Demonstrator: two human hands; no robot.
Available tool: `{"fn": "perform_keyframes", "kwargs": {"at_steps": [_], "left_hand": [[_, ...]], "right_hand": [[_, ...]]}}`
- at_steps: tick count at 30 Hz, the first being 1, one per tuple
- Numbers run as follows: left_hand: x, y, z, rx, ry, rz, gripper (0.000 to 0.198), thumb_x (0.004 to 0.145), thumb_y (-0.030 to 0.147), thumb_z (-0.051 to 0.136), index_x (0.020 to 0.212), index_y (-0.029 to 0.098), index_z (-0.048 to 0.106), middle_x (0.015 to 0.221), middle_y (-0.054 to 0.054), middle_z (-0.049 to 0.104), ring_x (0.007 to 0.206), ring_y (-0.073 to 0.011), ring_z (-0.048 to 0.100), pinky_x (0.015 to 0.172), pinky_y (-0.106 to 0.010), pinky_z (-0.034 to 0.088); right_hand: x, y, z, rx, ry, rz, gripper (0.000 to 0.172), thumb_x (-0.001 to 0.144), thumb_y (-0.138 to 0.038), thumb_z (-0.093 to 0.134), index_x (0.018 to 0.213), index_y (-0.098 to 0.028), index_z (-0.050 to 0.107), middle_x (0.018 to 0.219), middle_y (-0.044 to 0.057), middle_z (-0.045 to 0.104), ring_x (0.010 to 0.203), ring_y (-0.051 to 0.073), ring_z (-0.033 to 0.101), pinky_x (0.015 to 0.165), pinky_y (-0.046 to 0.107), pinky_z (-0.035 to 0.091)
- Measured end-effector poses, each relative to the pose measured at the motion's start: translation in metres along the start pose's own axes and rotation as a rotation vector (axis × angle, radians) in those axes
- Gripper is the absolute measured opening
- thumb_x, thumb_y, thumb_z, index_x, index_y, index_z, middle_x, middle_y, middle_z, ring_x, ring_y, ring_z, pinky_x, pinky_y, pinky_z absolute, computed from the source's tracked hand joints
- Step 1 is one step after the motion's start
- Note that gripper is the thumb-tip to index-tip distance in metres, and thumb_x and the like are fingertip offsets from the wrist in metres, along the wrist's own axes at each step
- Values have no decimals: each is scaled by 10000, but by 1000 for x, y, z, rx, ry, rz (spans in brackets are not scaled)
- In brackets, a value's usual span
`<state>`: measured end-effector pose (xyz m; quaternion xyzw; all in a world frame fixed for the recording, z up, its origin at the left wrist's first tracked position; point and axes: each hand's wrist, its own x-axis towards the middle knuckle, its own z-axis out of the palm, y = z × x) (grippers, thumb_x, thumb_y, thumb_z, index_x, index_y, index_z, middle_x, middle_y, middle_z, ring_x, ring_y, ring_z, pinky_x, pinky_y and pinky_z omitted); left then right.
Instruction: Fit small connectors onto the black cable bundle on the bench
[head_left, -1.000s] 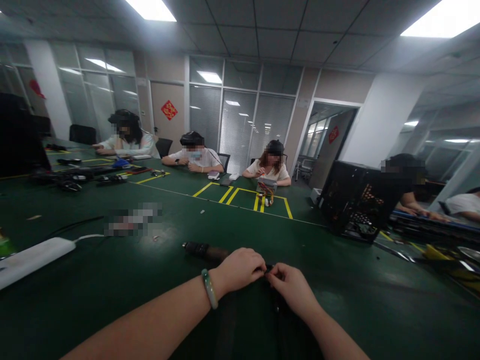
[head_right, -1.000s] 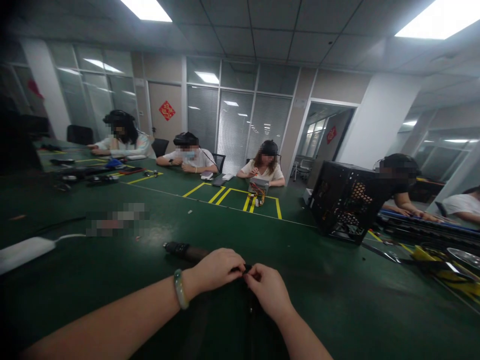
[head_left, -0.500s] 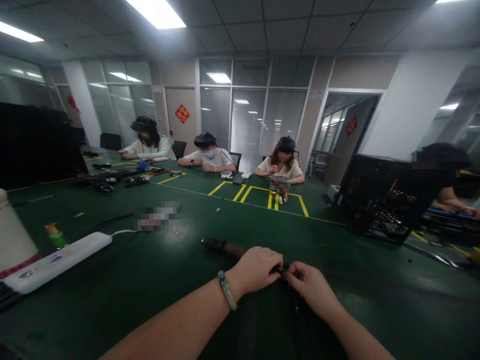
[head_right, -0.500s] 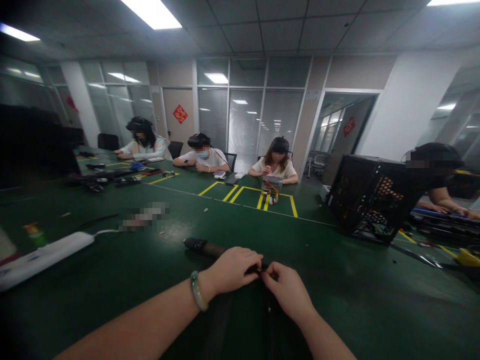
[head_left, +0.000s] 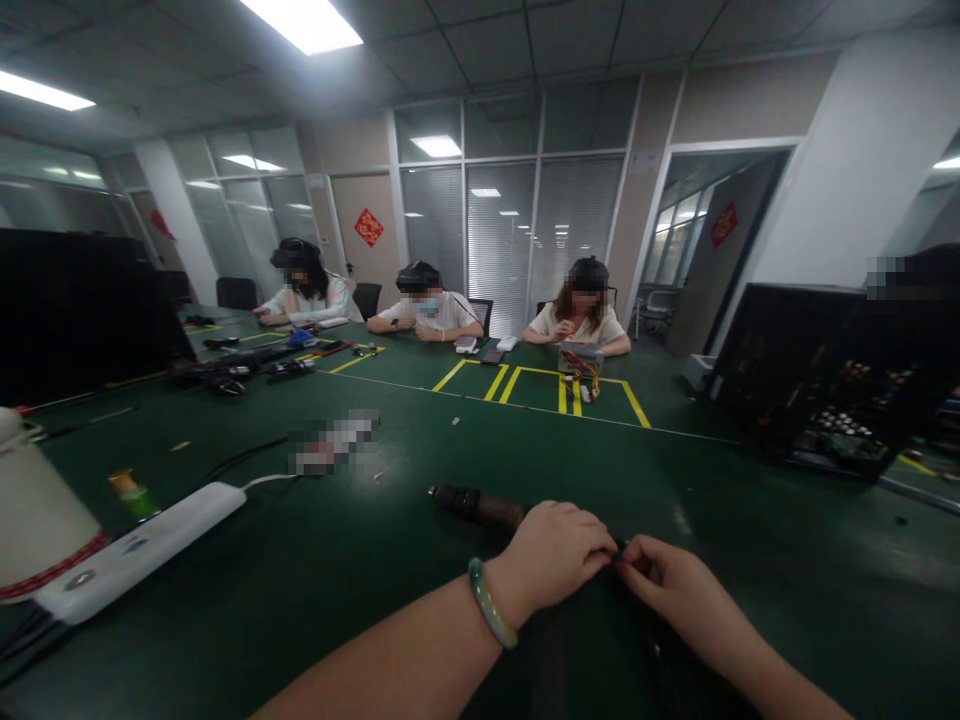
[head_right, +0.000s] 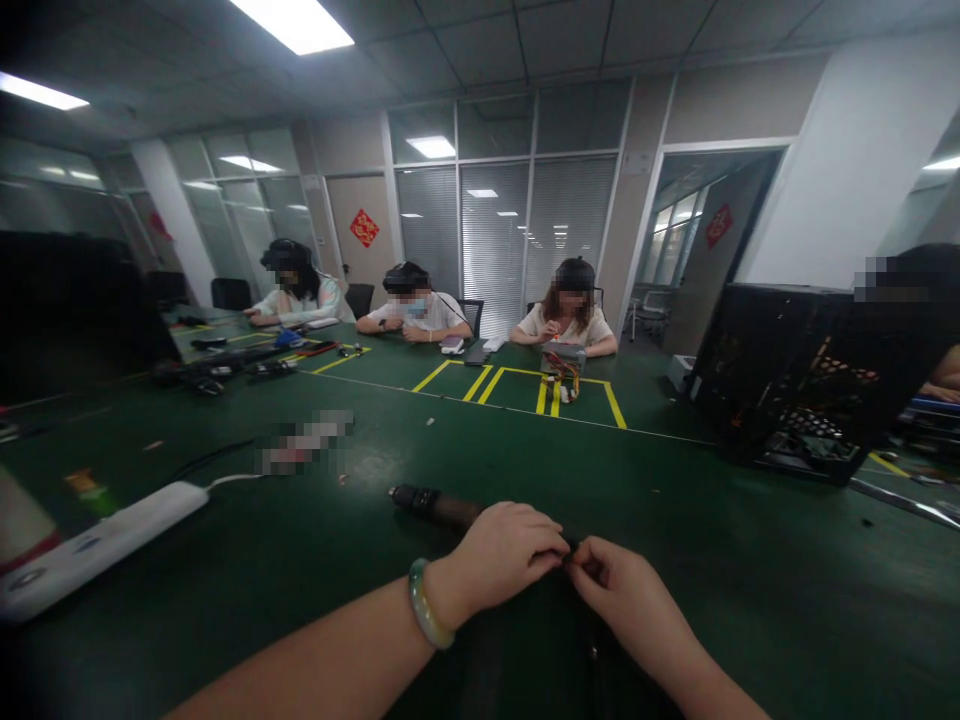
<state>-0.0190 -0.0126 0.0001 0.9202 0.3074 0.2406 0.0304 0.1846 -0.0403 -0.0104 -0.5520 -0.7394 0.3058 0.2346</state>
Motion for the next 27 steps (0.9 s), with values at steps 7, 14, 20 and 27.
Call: {"fn": "perform_keyframes", "kwargs": {"at_steps": [7,14,20,27], "left_hand": [[-1,1,-3,30,-17,-81,160,870,343,603,983,230,598,961,29,658,916,-158,581,834,-315,423],[-1,0,-4,23,-32,3,136,908,264,529,1000,253,628,1072,37,649,985,-158,572,853,-317,408],[-2,1,-2,32,-17,-53,177,884,290,562,1047,229,593,1011,3,650,960,-178,578,845,-323,416],[-2,2,-4,8,-7,-32,111,897,256,531,972,235,610,1011,24,647,954,-165,576,841,-319,417]], "right_hand": [[-1,-3,0,-28,-15,29,205,863,-388,526,809,-225,637,701,-7,641,642,175,583,558,228,400],[-1,-1,0,-66,8,31,215,864,-398,518,835,-228,646,700,-9,648,636,172,586,554,230,394],[-2,-3,0,-71,-12,23,224,887,-401,493,843,-218,615,698,-14,622,634,161,571,556,220,394],[-1,-2,-1,-70,-12,26,218,889,-394,495,836,-218,612,683,-15,599,631,163,555,551,222,386]]}}
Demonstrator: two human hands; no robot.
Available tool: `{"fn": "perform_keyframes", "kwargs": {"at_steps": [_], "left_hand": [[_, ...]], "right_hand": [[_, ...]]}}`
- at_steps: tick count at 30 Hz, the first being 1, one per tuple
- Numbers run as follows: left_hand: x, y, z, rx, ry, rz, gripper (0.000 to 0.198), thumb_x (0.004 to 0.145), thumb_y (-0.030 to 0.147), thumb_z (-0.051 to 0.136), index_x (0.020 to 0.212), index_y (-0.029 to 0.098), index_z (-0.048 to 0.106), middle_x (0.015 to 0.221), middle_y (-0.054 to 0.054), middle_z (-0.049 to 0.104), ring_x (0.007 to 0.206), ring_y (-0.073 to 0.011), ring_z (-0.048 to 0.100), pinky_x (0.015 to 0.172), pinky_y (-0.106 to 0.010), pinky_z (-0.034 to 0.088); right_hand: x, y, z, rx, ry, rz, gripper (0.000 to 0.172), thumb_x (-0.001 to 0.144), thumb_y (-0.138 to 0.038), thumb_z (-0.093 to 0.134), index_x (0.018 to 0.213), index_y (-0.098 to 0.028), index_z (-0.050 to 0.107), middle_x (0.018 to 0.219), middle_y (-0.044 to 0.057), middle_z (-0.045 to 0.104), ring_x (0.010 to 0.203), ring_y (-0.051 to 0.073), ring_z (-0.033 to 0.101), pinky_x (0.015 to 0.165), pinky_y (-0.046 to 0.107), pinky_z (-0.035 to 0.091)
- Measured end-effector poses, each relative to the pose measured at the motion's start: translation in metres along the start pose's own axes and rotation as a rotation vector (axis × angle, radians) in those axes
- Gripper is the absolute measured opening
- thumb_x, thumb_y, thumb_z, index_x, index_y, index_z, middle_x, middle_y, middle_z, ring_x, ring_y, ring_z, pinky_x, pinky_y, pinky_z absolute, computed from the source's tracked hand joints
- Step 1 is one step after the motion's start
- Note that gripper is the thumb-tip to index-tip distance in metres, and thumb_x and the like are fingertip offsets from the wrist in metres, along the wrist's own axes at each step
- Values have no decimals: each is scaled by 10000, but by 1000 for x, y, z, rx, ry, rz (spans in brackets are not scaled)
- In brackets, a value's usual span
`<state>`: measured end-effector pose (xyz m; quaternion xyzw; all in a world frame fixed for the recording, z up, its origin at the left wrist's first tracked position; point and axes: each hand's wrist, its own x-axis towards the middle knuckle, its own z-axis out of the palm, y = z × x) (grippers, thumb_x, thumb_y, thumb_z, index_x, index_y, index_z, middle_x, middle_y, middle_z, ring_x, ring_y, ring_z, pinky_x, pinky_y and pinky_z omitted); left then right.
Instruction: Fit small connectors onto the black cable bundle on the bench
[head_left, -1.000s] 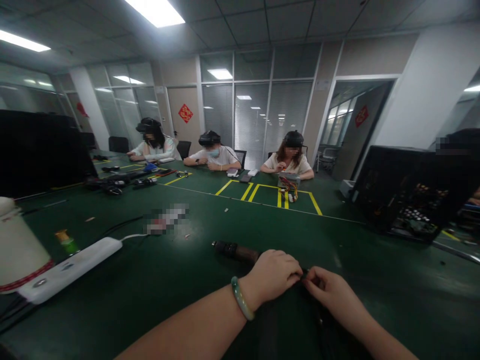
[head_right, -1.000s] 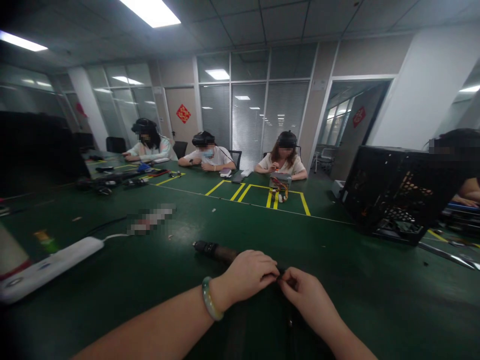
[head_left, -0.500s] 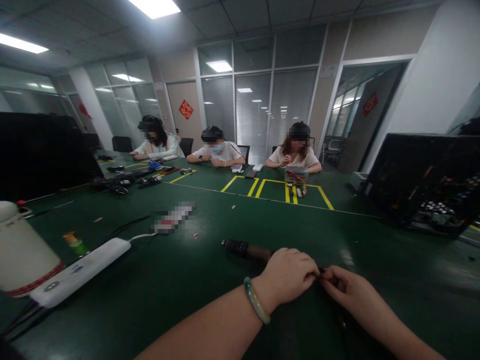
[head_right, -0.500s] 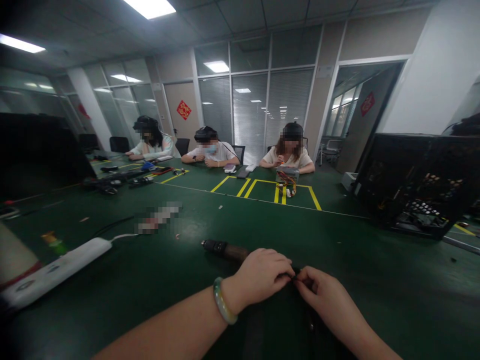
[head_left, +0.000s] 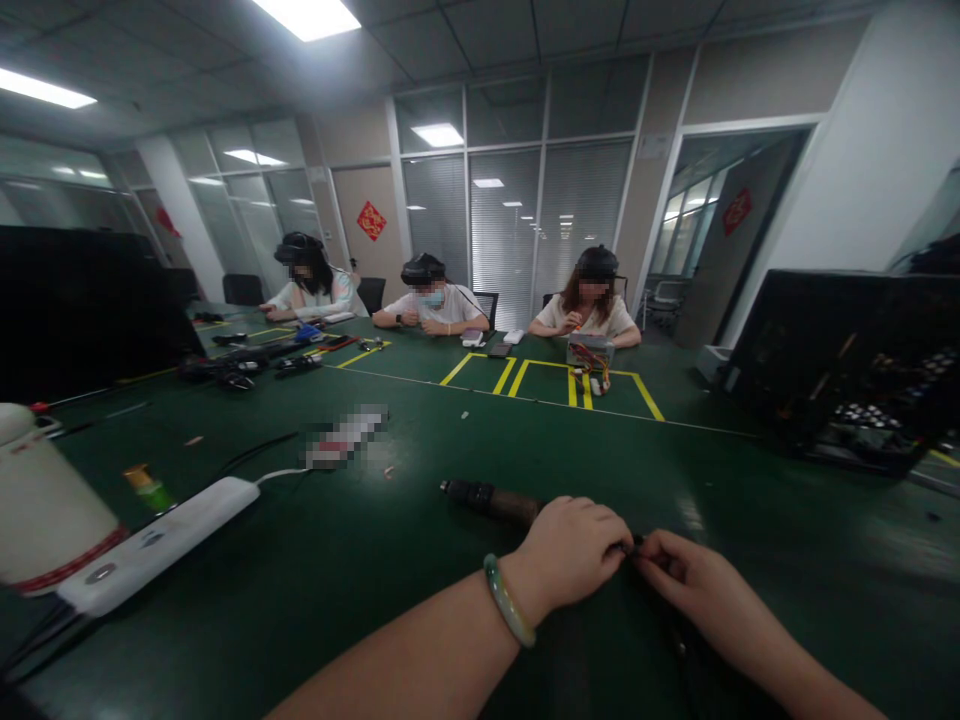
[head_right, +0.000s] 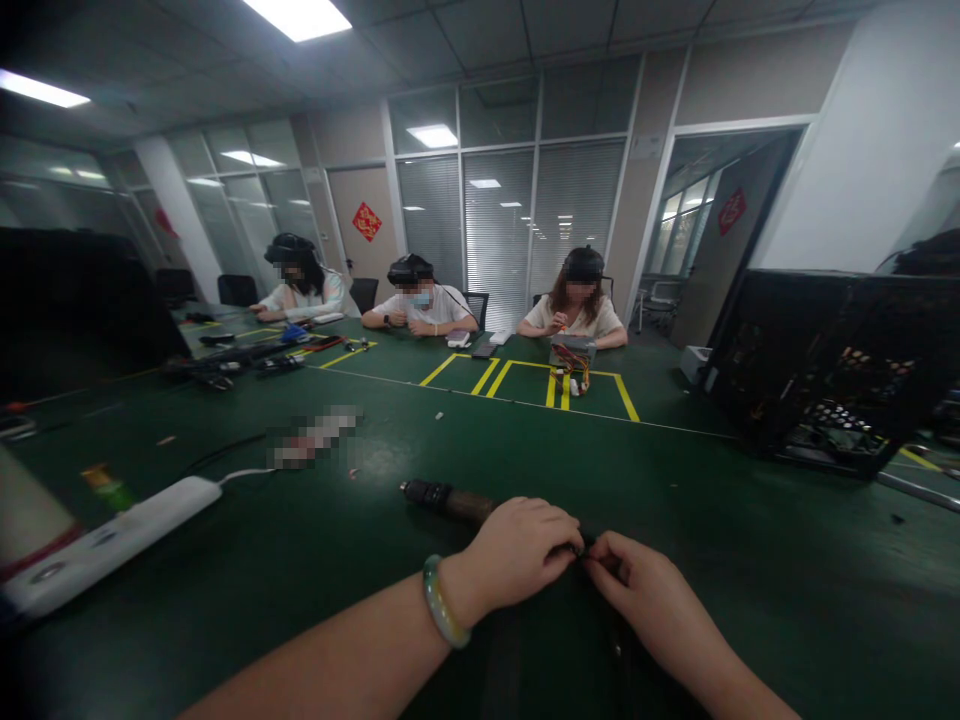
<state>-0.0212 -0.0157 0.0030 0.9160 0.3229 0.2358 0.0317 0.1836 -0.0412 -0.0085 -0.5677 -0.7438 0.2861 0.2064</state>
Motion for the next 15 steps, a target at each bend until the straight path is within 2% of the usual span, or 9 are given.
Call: {"fn": "perform_keyframes", "kwargs": {"at_steps": [6,11,15], "left_hand": [[0,-1,1,-20,7,-18,149,881,271,562,1011,213,605,1046,-11,646,979,-182,581,886,-337,421],[0,-1,-1,3,18,12,122,895,272,535,974,242,624,1270,23,552,1031,-176,572,900,-348,429],[-1,0,-2,3,27,1,144,886,266,553,1018,250,609,1273,39,552,1047,-162,567,912,-334,431]], "right_hand": [[0,0,-1,7,-12,15,214,892,-389,499,841,-221,621,720,-8,632,649,166,574,557,223,389],[1,2,0,0,-7,9,218,894,-391,500,828,-222,621,711,-9,622,654,168,573,560,225,387],[1,4,1,5,-8,4,204,894,-382,506,835,-222,618,724,-12,626,654,165,571,559,223,386]]}}
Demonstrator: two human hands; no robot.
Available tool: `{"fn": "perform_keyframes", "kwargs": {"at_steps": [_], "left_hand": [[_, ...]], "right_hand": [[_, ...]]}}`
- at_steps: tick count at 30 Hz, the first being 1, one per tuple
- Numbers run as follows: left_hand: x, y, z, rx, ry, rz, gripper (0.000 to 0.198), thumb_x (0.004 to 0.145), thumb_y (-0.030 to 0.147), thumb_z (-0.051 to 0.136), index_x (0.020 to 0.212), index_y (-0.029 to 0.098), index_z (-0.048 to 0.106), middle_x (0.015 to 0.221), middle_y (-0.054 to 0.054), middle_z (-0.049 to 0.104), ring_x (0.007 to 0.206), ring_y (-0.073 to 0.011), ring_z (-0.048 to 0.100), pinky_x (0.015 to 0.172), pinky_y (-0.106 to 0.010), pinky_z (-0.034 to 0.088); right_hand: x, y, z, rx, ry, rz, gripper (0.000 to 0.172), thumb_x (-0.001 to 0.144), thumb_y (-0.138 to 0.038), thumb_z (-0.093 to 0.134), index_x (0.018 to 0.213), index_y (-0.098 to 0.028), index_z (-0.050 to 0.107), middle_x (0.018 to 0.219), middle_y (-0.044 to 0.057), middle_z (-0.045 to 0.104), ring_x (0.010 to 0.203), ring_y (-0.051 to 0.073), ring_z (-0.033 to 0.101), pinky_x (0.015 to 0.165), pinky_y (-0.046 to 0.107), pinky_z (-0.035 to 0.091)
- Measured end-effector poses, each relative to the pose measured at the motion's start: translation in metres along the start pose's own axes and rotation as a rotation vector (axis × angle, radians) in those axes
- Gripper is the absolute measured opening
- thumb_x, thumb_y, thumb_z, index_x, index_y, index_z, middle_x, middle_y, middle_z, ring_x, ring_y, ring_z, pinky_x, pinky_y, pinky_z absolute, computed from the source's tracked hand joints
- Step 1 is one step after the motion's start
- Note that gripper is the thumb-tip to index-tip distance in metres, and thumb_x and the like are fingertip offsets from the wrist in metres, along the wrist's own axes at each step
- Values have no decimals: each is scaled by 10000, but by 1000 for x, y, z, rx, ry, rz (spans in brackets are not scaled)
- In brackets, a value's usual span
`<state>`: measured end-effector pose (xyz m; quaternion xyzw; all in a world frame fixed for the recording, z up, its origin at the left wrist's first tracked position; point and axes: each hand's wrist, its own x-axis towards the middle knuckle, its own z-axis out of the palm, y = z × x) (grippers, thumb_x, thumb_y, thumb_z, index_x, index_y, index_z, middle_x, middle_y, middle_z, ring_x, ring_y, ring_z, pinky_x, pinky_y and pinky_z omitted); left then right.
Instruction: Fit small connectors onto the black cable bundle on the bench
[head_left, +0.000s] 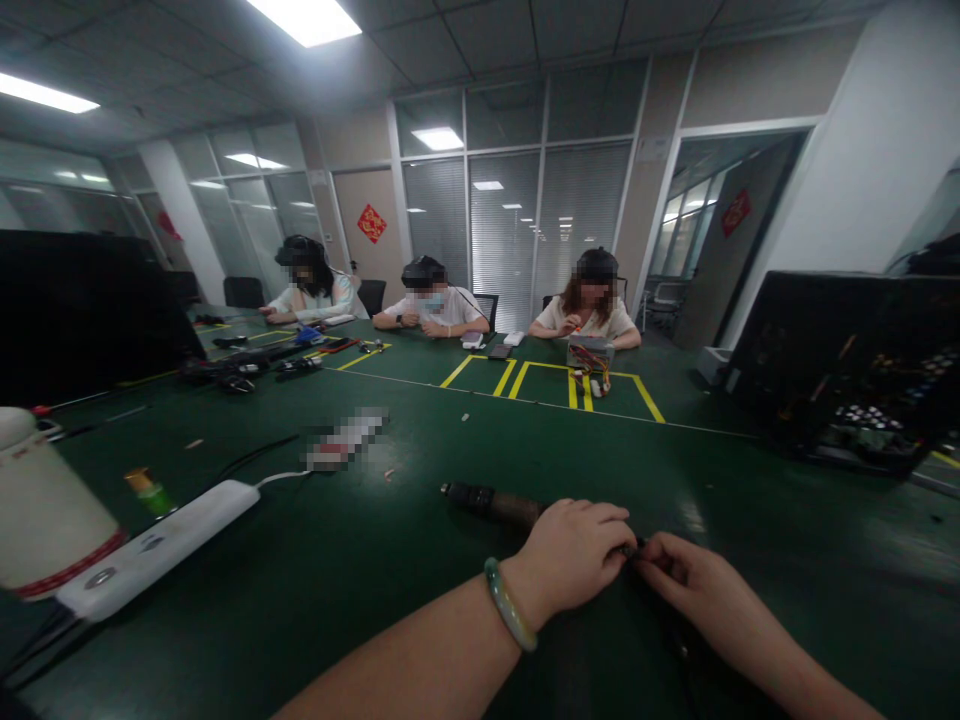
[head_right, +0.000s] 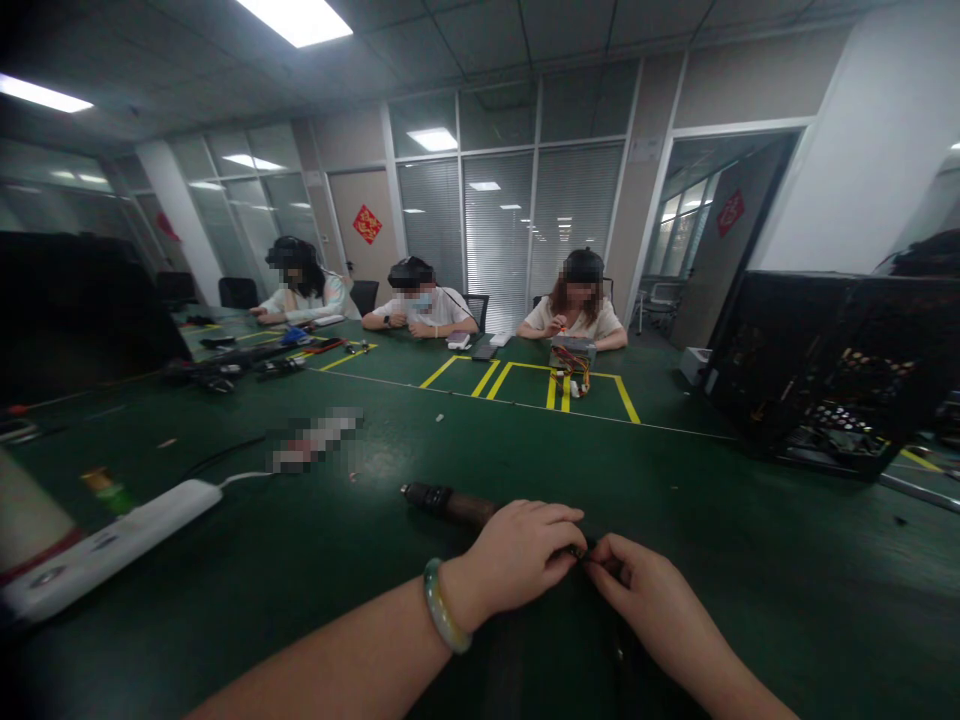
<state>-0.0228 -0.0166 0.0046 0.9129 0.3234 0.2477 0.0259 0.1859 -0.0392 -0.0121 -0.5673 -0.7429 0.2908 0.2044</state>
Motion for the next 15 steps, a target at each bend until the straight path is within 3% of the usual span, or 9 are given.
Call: {"fn": "perform_keyframes", "kwargs": {"at_steps": [10,15], "left_hand": [[-1,-4,5,6,-14,22,153,903,280,527,1026,277,617,1281,43,549,1052,-182,565,898,-358,429],[1,-1,4,-30,-1,-34,194,862,267,585,1050,217,588,1172,-3,612,1018,-183,577,913,-342,427]], "right_hand": [[2,4,2,11,7,-24,210,902,-386,501,832,-219,608,718,-17,616,665,164,568,572,222,386],[2,4,2,22,0,-17,217,901,-394,501,825,-218,602,725,-15,617,667,162,572,567,216,389]]}}
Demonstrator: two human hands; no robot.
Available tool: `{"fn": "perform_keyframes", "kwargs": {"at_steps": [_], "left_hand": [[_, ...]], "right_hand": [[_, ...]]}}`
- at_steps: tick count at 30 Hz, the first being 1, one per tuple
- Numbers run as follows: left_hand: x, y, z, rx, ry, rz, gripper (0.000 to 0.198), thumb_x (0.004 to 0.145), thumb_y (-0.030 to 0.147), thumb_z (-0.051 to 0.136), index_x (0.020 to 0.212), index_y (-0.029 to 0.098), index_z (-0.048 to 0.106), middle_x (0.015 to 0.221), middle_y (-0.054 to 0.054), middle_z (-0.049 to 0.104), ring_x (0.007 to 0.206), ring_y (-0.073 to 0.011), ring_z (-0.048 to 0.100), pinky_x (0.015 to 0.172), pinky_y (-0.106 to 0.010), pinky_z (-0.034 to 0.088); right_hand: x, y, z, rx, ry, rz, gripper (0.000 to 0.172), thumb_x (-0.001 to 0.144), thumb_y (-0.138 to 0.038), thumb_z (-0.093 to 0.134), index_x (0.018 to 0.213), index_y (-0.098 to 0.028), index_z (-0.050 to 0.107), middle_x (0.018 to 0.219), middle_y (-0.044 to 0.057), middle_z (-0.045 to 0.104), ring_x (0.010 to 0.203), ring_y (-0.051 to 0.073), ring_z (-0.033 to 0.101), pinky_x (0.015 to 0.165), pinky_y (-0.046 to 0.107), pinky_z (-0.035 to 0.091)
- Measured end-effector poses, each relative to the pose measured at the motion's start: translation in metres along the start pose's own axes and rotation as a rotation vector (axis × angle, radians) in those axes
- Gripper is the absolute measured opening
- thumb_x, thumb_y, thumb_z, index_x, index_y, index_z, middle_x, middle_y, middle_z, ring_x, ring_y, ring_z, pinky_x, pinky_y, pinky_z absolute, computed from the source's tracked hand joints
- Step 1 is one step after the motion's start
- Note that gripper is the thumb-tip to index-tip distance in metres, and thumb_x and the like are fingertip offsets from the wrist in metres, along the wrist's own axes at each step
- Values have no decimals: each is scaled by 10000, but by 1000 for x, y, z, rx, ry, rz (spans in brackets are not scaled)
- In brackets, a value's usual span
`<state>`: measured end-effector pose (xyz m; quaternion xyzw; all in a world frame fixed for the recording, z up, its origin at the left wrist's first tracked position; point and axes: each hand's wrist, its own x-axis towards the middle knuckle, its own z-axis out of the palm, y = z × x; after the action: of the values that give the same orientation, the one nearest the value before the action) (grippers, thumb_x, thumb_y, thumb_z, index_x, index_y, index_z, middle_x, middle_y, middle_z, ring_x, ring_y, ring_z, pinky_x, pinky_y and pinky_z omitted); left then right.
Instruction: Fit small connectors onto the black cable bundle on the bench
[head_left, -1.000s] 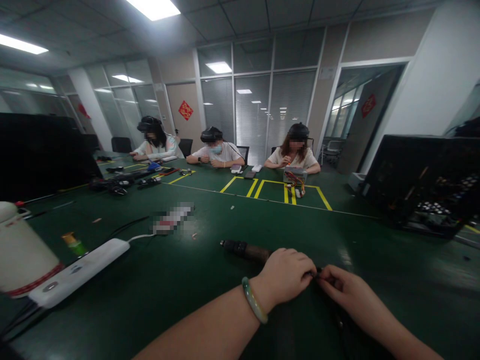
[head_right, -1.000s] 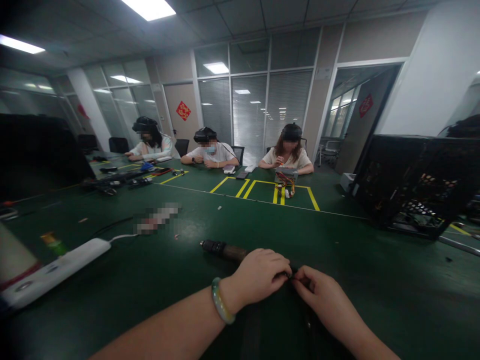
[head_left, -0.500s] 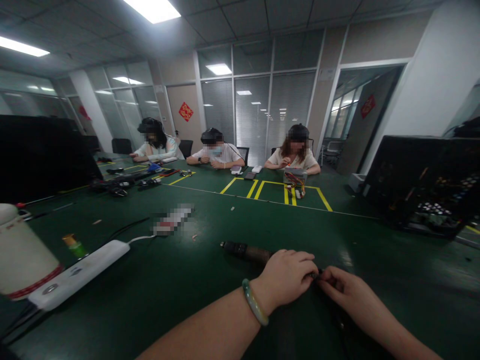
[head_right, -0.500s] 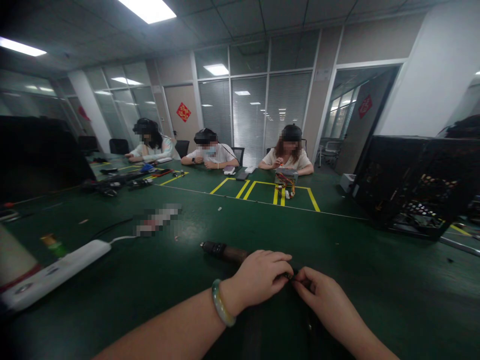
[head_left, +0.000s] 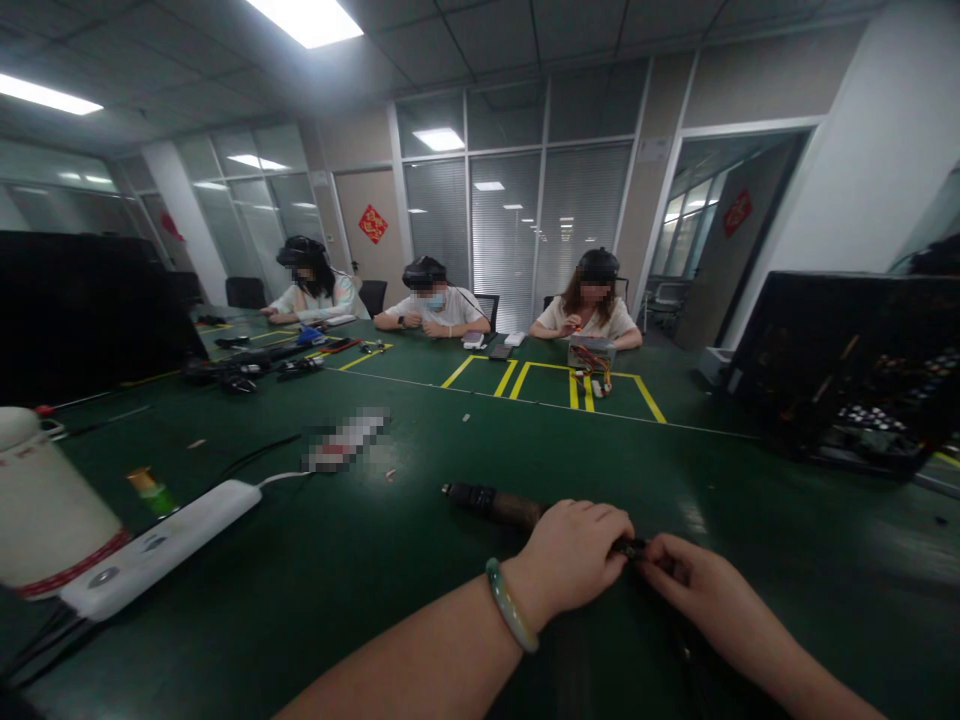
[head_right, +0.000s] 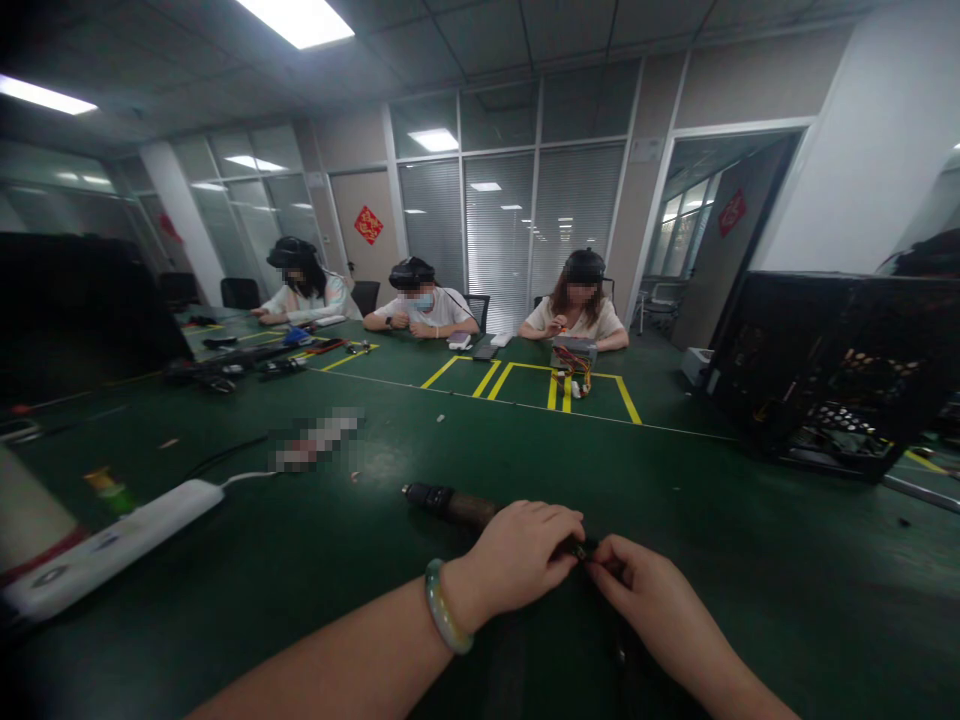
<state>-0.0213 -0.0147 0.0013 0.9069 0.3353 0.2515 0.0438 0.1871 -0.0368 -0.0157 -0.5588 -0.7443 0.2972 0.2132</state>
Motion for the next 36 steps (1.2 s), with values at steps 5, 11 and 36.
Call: {"fn": "perform_keyframes", "kwargs": {"at_steps": [5,11,36], "left_hand": [[1,1,-2,43,-33,34,126,893,262,539,993,233,611,1202,12,592,1046,-171,565,916,-336,418],[0,1,-2,29,-31,0,181,874,279,577,1046,221,583,1133,-1,620,1015,-171,574,912,-335,424],[1,2,-1,31,-52,-37,171,855,262,599,1019,221,572,1005,9,631,951,-171,554,852,-311,423]], "right_hand": [[-2,-2,0,-1,-7,9,244,900,-421,496,838,-216,613,715,-14,615,646,158,565,560,216,392],[-3,-4,-1,36,10,3,230,892,-405,508,833,-216,623,725,-8,630,656,166,574,564,223,397],[-3,-6,1,55,62,-17,178,886,-335,532,799,-198,606,723,-26,626,661,141,568,573,200,388]]}}
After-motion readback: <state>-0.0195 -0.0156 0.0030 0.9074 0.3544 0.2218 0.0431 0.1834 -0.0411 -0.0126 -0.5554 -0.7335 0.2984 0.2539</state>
